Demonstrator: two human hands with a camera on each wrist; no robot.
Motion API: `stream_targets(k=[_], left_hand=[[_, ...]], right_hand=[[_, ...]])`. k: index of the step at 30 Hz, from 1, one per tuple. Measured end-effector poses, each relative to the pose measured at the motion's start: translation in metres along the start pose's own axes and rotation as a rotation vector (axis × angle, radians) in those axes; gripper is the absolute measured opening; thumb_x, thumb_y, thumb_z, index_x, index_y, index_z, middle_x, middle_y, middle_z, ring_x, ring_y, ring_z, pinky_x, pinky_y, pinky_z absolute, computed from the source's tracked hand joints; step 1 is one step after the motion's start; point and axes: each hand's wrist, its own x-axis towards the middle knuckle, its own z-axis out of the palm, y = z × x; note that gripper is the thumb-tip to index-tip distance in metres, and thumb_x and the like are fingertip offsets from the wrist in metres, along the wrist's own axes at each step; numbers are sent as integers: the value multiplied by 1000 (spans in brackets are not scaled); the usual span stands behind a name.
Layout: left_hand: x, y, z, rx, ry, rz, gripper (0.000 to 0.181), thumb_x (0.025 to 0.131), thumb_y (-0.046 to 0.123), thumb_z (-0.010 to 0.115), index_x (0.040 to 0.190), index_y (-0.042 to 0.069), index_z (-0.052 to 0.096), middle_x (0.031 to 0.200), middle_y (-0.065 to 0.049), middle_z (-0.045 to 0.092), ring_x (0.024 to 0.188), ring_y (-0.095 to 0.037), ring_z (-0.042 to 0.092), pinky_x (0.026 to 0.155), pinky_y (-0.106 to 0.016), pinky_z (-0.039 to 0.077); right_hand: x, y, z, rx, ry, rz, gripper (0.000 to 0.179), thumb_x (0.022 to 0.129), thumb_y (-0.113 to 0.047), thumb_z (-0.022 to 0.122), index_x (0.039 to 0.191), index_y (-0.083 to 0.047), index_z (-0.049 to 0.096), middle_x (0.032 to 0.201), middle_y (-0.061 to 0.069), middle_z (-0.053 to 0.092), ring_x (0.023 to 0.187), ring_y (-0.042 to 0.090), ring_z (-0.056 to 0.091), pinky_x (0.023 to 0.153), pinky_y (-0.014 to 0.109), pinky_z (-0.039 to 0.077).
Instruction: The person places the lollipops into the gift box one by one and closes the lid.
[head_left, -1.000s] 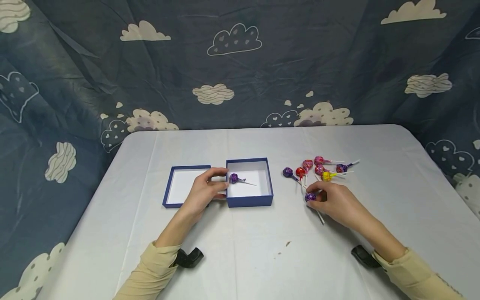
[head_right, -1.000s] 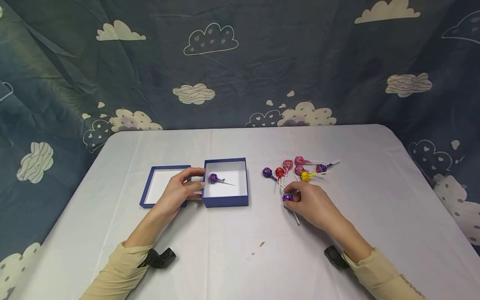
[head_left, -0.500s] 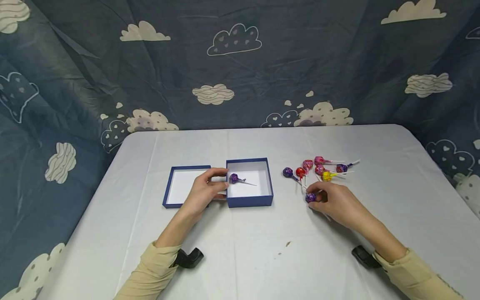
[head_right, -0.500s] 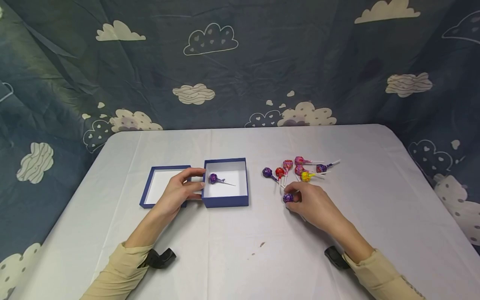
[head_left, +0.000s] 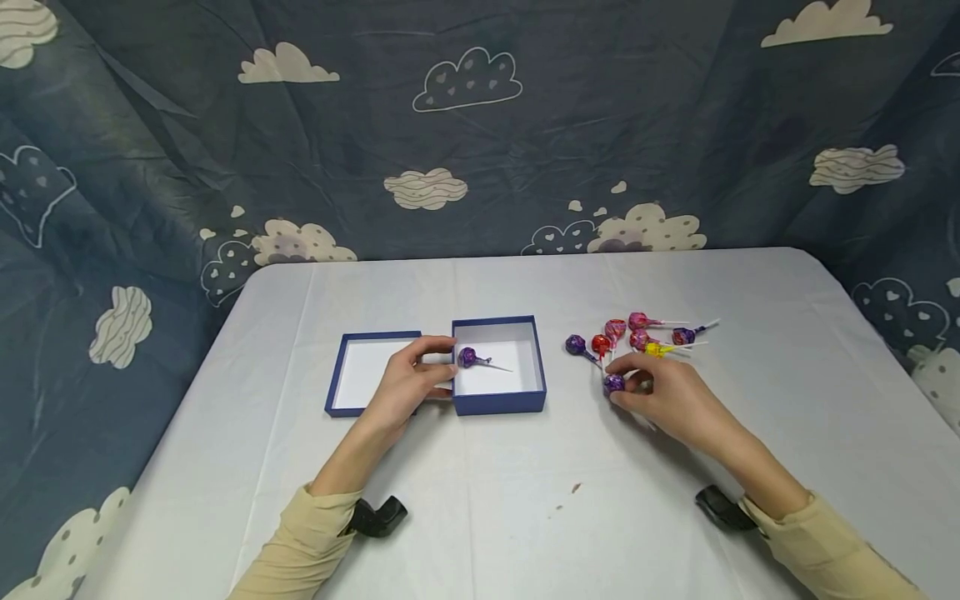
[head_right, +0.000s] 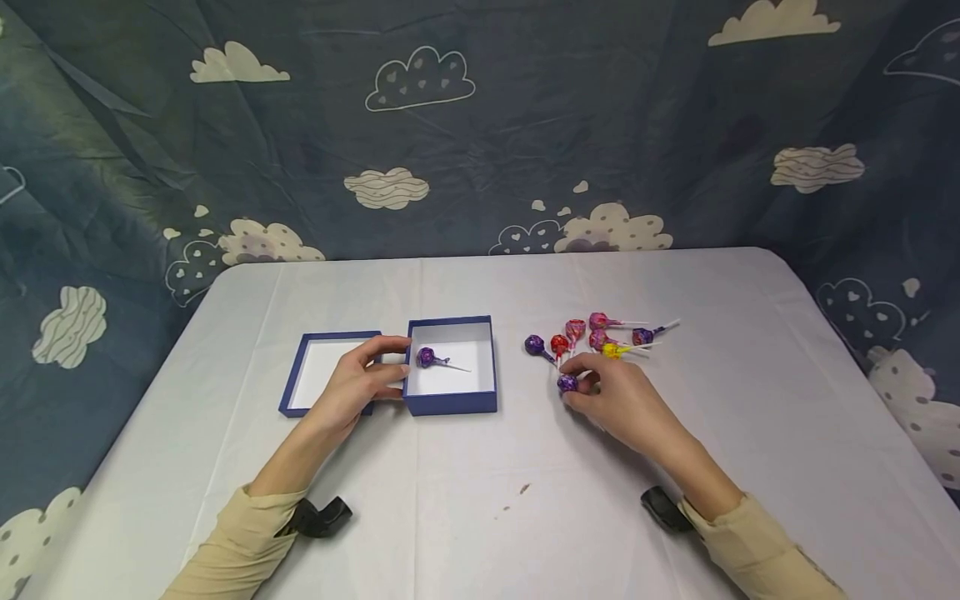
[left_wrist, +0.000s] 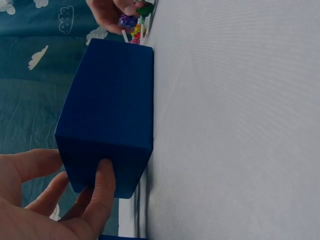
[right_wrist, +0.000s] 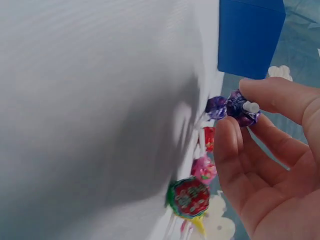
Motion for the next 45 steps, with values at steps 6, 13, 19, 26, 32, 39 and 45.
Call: stream_targets(k=[6,13,19,26,32,39,45], left_hand=[[0,1,0,-1,-2,1,43,88,-4,63,131,-1,58,124,-17,55,101,-39,58,75,-40,59],[-1,1,0,0,-3,3,43,88,-4,63,130,-1,58,123,-16,56,102,-41,58,74,-39,59],[-1,-1,0,0,-2,5,43,88,-5,63,131,-1,58,124,-17,55,101,-39,58,74,-38,59],[-1,0,0,0,-7,0,43,88,-4,63,131,-1,57,124,-18,56,101,-40,58,75,-39,59],[0,0,-1,-2,-10,-1,42,89,-4,63,130,0,58,125,-19,55,101,-40,58,76,-38,59],[0,-1,-2,-4,-12,3,43,89,-4,63,131,-1,57,126,-19,55,102,-41,58,76,-40,59],[0,-2,-1,-13,-9,5,43,88,-4,63,131,-1,57,126,-16,55,102,-42,60,78,-42,59]], right_hand=[[4,-9,-5,35,8,-7,29,84,-10,77,112,-12,69,89,2,66,79,20,62,60,30,52],[11,-18,-10,70,51,-43,33,86,-11,76,118,-12,68,104,4,66,83,20,62,66,29,55],[18,-20,-8,140,119,-74,32,84,-9,77,115,-11,70,102,4,66,79,20,64,66,24,54],[26,-27,-7,169,117,-64,33,85,-18,78,116,-14,69,91,3,66,73,20,64,62,26,54],[33,-36,-4,206,103,-71,31,86,-20,78,115,-15,70,90,3,66,79,21,62,67,24,53],[42,-48,3,241,65,-92,32,85,-16,78,116,-17,69,94,1,69,81,20,61,66,26,53],[49,-60,9,247,24,-109,32,86,-18,78,117,-16,69,94,2,66,82,21,58,65,27,53]])
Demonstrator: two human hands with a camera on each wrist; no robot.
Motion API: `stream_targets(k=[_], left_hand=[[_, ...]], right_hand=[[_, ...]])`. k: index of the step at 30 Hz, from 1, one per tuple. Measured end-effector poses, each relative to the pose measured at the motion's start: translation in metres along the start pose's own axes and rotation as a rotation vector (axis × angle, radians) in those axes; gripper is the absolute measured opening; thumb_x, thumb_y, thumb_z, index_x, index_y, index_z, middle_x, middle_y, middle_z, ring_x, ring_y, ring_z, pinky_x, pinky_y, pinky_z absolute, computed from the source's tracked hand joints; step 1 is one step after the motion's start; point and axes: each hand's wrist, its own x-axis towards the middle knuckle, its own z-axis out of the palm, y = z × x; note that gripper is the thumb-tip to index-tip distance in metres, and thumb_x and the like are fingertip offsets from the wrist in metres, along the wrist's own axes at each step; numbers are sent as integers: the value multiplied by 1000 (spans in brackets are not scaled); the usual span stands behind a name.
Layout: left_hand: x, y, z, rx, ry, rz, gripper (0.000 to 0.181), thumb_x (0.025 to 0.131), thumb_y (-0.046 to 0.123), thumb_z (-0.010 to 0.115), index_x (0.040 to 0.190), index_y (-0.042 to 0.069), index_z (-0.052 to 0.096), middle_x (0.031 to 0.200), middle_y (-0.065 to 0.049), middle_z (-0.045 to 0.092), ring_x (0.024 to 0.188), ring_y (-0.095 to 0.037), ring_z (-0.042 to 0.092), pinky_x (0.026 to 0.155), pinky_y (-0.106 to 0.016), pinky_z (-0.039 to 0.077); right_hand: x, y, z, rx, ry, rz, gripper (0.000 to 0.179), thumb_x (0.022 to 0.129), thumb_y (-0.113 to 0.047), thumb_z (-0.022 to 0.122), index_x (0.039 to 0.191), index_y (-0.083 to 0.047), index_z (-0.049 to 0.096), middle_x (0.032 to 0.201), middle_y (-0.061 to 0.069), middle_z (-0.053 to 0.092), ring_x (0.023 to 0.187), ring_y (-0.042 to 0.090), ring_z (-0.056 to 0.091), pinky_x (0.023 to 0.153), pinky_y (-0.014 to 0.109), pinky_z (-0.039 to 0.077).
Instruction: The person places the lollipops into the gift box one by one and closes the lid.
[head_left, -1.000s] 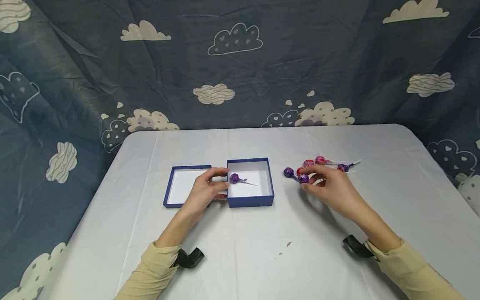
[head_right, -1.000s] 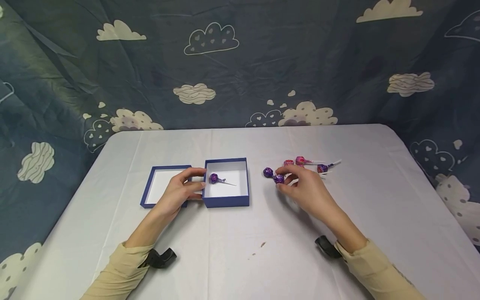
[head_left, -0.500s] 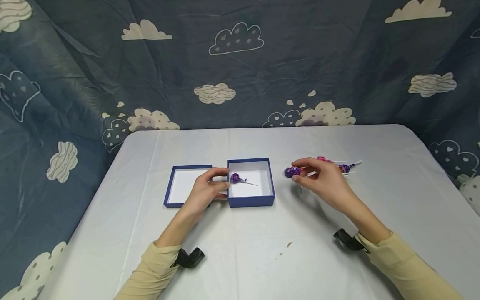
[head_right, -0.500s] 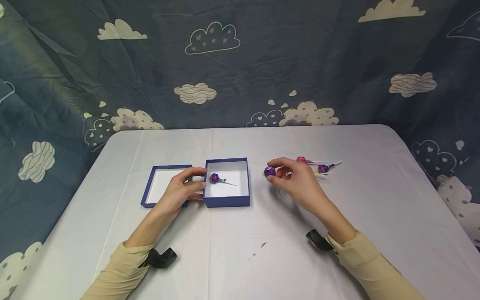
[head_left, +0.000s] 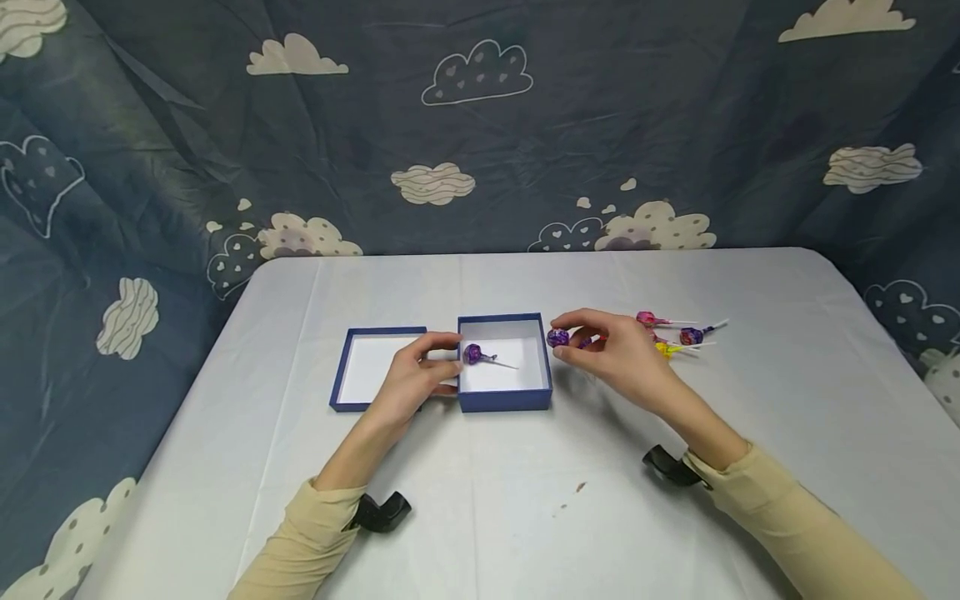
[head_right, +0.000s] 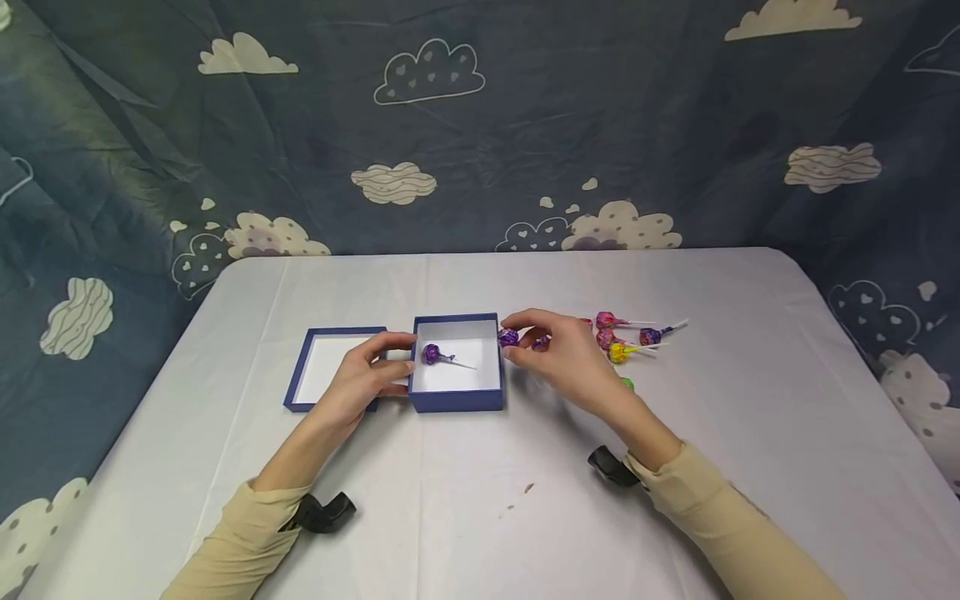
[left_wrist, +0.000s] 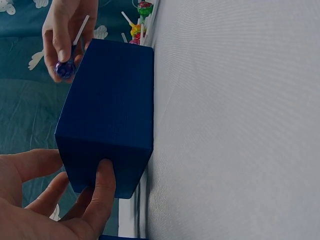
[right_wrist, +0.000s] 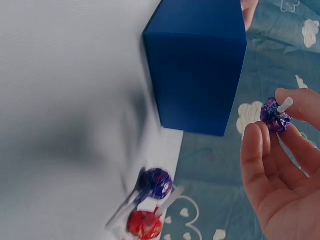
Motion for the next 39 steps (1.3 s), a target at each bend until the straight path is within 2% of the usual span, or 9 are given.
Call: stream_targets(k=[7,20,31,39], left_hand=[[0,1,1,2,7,6,43,88,-4,63,131,-2,57,124,-17,56,101,-41,60,77,-41,59],[1,1,-1,5,-12,3,44,89,-3,62,132,-1,56,129,-17,54,104,-40,61,76,-38,59],[1,0,-2,2,-14,-6,42,89,-2,63,131,0,58,128,-15,54,105,-41,60,75,-37,59],[1,1,-2,1,-6,-1,41,88,-2,64,128,2,60,127,-15,55,102,-37,62,75,-38,59]], right_hand=[[11,-10,10,12,-35,-21,31,87,-20,77,116,-18,70,100,-4,67,88,16,59,74,32,56],[37,-22,38,56,-135,-111,28,86,-13,76,113,-16,71,102,-4,68,87,15,61,73,32,56],[53,-24,59,-11,-240,-141,30,85,-10,77,115,-9,71,102,-3,68,88,14,62,71,33,53],[59,-29,68,-98,-327,-132,28,84,-8,76,111,-13,71,95,-3,68,85,14,62,70,31,51]])
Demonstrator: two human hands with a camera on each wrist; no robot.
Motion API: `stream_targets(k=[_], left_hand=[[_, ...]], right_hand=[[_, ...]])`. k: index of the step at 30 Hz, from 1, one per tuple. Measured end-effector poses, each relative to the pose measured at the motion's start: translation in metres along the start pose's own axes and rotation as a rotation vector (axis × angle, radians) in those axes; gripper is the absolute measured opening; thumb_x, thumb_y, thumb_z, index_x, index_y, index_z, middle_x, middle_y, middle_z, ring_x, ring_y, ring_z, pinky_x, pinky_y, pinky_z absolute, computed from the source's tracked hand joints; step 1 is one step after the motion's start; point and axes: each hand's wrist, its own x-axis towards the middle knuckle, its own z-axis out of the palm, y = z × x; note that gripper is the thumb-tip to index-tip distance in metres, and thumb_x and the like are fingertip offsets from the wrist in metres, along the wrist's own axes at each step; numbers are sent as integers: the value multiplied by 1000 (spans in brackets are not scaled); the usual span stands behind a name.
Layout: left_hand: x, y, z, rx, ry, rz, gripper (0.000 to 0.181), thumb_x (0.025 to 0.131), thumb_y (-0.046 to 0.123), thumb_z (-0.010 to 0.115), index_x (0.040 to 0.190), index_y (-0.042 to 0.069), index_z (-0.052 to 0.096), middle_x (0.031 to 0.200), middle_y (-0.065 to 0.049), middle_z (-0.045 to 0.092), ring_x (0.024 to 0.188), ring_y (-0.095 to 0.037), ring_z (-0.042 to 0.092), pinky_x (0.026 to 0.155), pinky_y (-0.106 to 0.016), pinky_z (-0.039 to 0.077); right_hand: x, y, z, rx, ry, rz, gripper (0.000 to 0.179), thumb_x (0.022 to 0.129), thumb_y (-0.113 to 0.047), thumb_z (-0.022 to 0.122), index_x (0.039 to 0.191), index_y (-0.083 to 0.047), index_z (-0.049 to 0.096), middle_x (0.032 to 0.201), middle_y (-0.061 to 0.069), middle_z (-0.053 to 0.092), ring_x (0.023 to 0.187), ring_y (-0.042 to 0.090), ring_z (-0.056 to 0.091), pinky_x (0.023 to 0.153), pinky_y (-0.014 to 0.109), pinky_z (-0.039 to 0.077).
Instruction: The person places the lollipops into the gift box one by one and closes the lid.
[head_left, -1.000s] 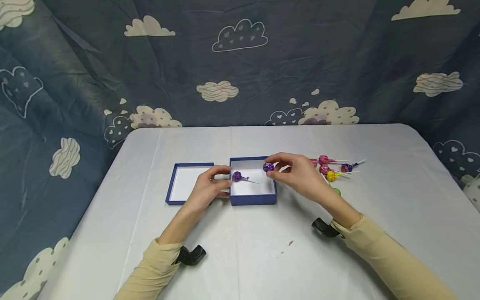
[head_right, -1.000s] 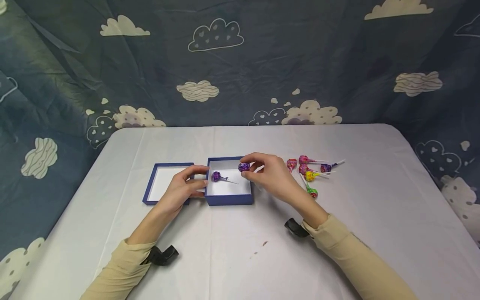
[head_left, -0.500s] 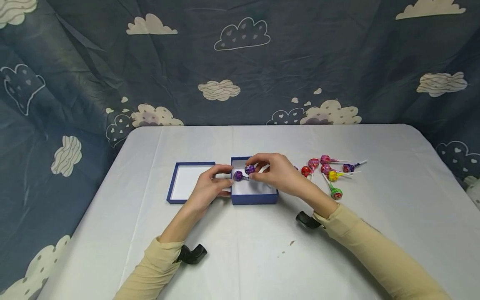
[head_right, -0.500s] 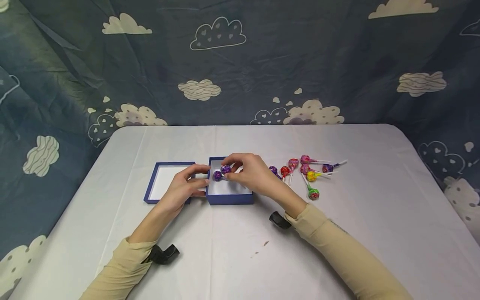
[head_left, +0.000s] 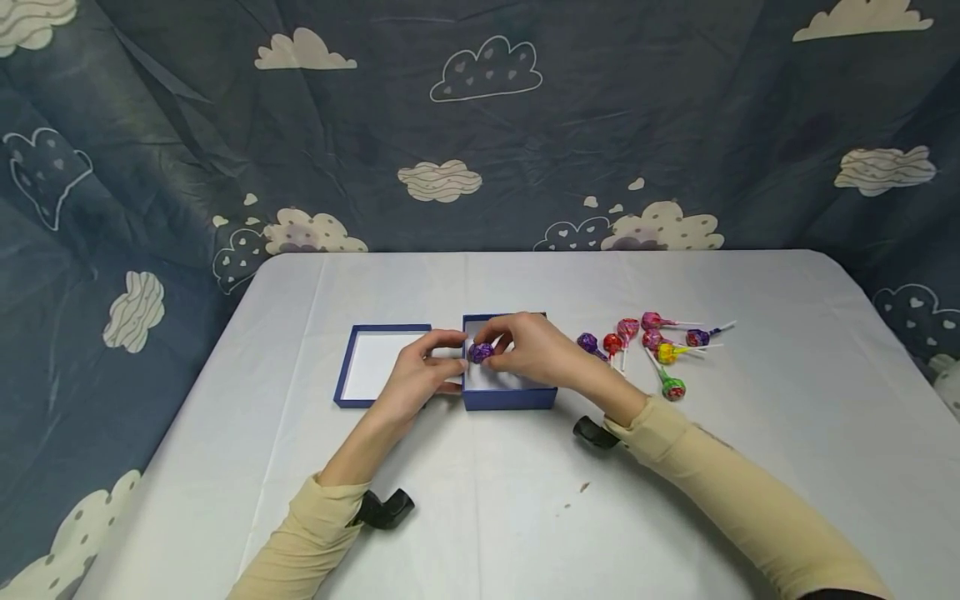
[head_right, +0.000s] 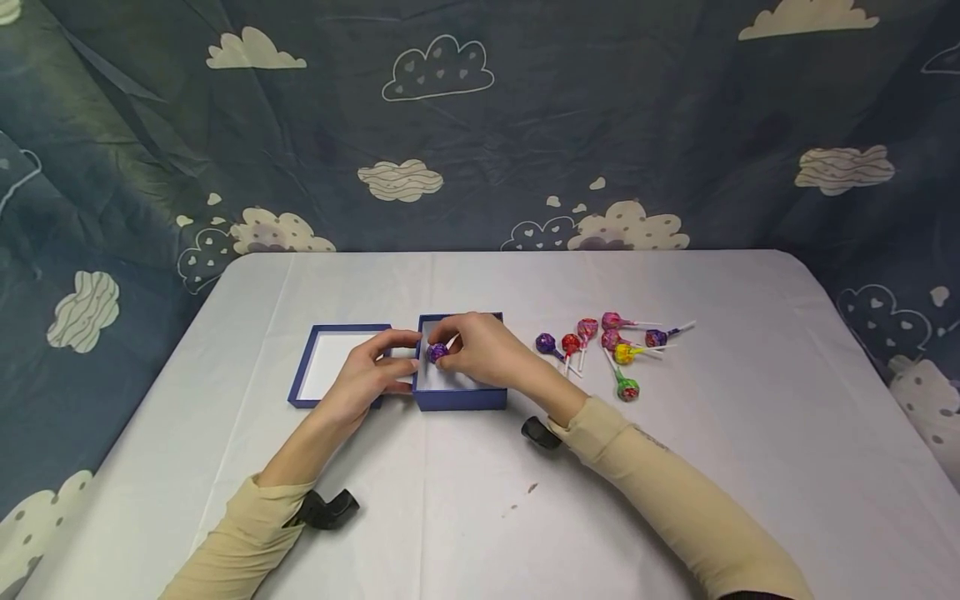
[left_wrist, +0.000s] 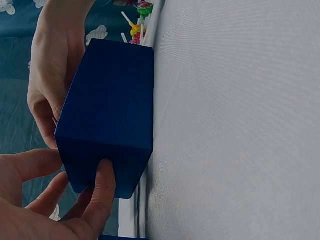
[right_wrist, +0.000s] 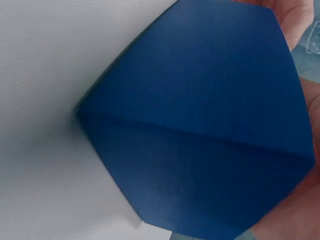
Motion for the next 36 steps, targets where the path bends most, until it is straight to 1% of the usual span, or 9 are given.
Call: stream_targets(k=[4,8,11,18,21,25,30,36], left_hand=[[0,0,0,1,-1,11,41,87,-2,64,128,3,60,127,-15,55,100,-35,63,75,-39,59],[-1,0,0,4,4,10,40,87,-2,64,127,4,61,126,-13,56,96,-29,64,75,-41,59],[0,0,1,9,-1,9,40,88,-2,64,128,4,61,127,-13,56,96,-26,64,77,-42,59],[-1,2,0,6,-4,8,41,87,-3,63,128,3,61,128,-15,55,101,-33,62,77,-42,58],[-1,2,0,8,-3,5,41,87,-3,63,128,3,61,129,-15,55,99,-32,62,78,-43,58],[-2,3,0,10,0,4,41,87,-3,63,128,3,61,129,-15,55,97,-28,62,78,-44,58],[-2,3,0,12,4,2,41,87,-4,63,128,3,61,129,-15,55,100,-32,62,77,-42,58],[-2,3,0,10,-1,2,42,87,-4,62,129,4,60,129,-15,55,104,-37,61,76,-40,58]], right_hand=[[5,-2,5,-26,-47,19,24,85,-10,76,108,-14,72,93,-3,68,81,12,62,73,31,52],[10,-1,9,-24,-86,28,22,85,-10,77,107,-12,72,97,-1,69,82,12,64,74,29,54],[13,1,12,-22,-95,36,22,84,-9,77,106,-11,73,99,0,70,82,13,64,74,29,54],[17,3,15,-59,-61,32,21,83,-9,78,103,-10,72,96,0,70,76,11,61,70,28,51],[18,3,17,-72,-45,37,21,82,-10,79,102,-10,72,91,-1,69,73,10,59,67,27,50],[17,2,18,-90,-21,37,21,80,-8,80,99,-11,71,86,-3,67,74,12,59,67,28,50],[16,1,20,-111,-3,46,24,78,-4,80,101,-11,72,87,-2,67,79,13,60,69,28,51],[15,1,20,-79,7,58,26,79,3,77,103,-7,70,90,2,67,77,14,60,69,27,52]])
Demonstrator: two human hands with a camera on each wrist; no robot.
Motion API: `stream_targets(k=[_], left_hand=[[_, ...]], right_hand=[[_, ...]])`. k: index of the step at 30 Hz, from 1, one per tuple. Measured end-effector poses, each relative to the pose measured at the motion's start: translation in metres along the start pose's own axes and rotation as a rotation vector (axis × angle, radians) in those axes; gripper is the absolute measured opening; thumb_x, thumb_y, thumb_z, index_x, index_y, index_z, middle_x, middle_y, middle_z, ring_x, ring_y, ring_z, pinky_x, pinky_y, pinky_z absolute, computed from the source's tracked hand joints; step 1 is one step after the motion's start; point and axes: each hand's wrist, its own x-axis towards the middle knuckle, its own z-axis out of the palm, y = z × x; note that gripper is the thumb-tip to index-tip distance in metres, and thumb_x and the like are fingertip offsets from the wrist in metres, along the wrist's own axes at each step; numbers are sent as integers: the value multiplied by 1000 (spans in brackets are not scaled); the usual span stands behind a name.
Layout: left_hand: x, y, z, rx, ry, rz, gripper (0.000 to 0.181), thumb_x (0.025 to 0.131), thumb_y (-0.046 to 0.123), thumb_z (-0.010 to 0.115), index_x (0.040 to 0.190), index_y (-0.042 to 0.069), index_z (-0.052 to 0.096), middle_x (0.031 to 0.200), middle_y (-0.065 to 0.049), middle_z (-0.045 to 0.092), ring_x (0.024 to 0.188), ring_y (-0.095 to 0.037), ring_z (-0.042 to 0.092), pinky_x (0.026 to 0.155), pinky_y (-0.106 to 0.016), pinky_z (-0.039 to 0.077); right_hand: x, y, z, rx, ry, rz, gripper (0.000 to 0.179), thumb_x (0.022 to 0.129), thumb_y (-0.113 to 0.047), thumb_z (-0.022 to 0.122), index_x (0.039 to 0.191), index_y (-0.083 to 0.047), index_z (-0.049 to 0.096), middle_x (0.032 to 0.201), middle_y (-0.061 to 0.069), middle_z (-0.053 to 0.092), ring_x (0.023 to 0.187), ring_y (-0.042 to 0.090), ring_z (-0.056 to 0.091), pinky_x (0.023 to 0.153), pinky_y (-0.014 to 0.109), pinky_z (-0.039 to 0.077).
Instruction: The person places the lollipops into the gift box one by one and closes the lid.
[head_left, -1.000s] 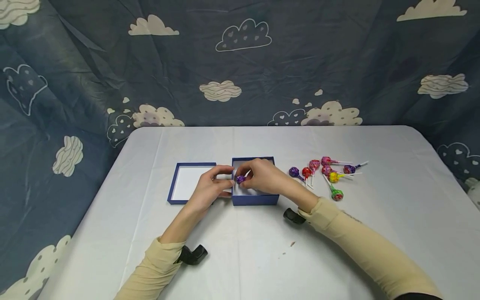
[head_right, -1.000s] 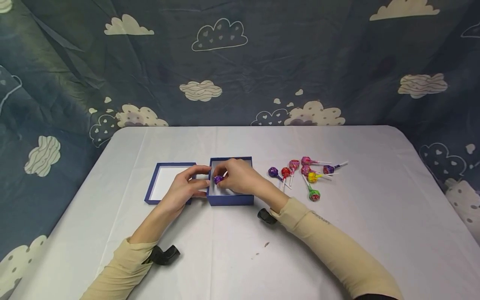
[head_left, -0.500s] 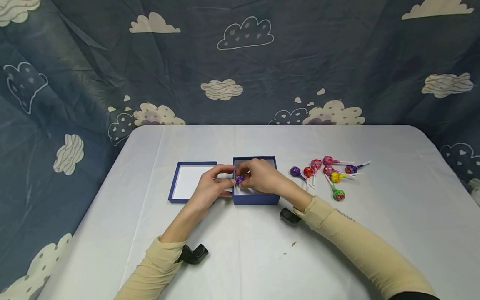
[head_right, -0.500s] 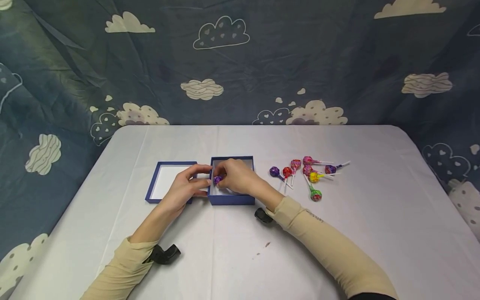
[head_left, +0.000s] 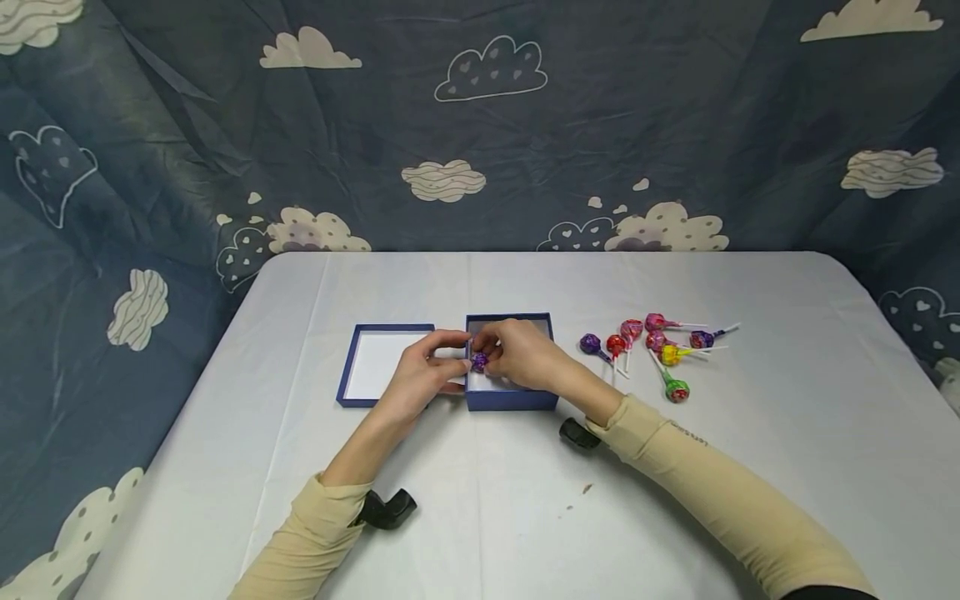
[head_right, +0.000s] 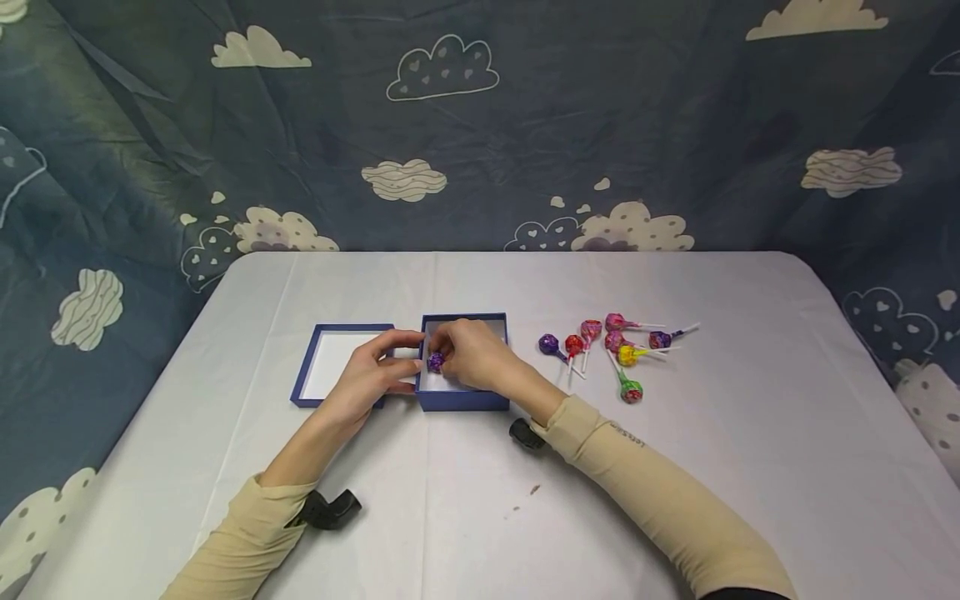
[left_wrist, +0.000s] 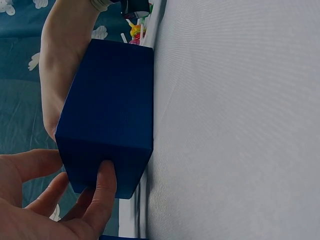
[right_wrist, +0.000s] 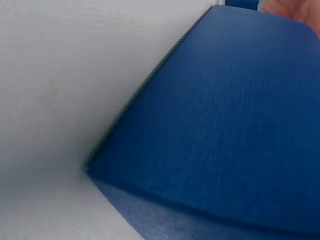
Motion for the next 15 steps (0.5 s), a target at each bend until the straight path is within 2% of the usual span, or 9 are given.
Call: stream_targets(k=[6,15], left_hand=[[1,0,0,-3,0,2,42,87,-4,62,129,3,60,130,-15,55,106,-38,60,74,-37,58],[0,-1,0,-8,2,2,43,87,-4,62,129,1,59,130,-16,54,105,-38,61,76,-41,58]], right_hand=[[0,0,-1,3,19,19,21,81,2,75,99,-8,71,91,1,68,77,15,58,69,29,48],[2,0,0,17,32,53,22,79,4,74,96,-9,71,87,2,67,77,16,58,69,30,49]])
